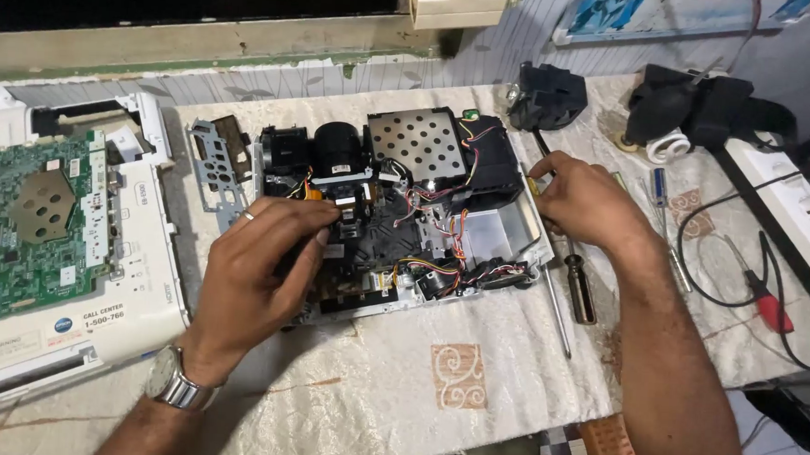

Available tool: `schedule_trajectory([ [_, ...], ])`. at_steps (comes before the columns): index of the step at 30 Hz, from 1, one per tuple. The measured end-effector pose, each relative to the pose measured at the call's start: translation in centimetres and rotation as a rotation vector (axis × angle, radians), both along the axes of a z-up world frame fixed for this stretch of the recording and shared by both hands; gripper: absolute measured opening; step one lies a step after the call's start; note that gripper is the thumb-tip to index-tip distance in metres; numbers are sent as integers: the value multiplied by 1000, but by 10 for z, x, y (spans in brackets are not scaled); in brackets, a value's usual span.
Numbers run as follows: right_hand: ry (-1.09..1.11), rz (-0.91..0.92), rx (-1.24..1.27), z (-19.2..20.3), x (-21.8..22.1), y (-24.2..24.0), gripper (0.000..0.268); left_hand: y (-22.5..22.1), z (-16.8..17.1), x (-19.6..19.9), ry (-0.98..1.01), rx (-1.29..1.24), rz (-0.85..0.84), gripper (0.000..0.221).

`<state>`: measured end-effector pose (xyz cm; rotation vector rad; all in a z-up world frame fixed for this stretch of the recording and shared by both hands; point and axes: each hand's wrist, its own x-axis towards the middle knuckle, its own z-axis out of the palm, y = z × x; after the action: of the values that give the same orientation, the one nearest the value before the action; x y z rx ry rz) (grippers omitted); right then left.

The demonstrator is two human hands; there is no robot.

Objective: Using a screwdriver to remove internal screws and disassemble an electronic device, likely a projector.

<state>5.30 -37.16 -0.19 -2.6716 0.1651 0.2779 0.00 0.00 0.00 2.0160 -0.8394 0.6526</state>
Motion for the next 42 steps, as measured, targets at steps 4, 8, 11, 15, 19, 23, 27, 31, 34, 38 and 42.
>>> schedule_trajectory([
  [4, 4, -20, 51, 19, -10, 11, 49, 1, -14, 2, -75, 28, 24, 16],
  [8, -143, -205, 104, 42, -20, 31, 44, 2, -6, 0, -147, 59, -12, 13],
  [11, -221, -325, 214, 48, -21, 37, 35, 3, -3, -2, -148, 59, -6, 13],
  [15, -597, -316, 425, 23, -10, 12, 25, 3, -5, -2, -145, 9, 56, 14],
  [19, -760, -274, 626, 15, -13, 2, 18, 2, -5, -3, -135, -21, 76, 13],
  [23, -933, -208, 917, 3, -9, -9, 22, 5, -7, -1, -75, -98, 118, 14],
  [27, -933, -219, 920, 11, -18, 1, 28, 12, -8, 1, 71, -175, 227, 21],
  [31, -824, -387, 836, 18, -26, 15, 35, 15, -15, 6, 133, -228, 292, 22],
  [34, -780, -407, 1087, 2, -19, -7, 31, 16, -24, 11, 172, -271, 299, 22],
  [38, -888, -164, 975, 17, -35, 17, 31, 17, -34, 14, 126, -179, 273, 23],
  [42, -946, 216, 900, 32, -49, 57, 29, 14, -43, 19, -61, -53, 50, 15],
])
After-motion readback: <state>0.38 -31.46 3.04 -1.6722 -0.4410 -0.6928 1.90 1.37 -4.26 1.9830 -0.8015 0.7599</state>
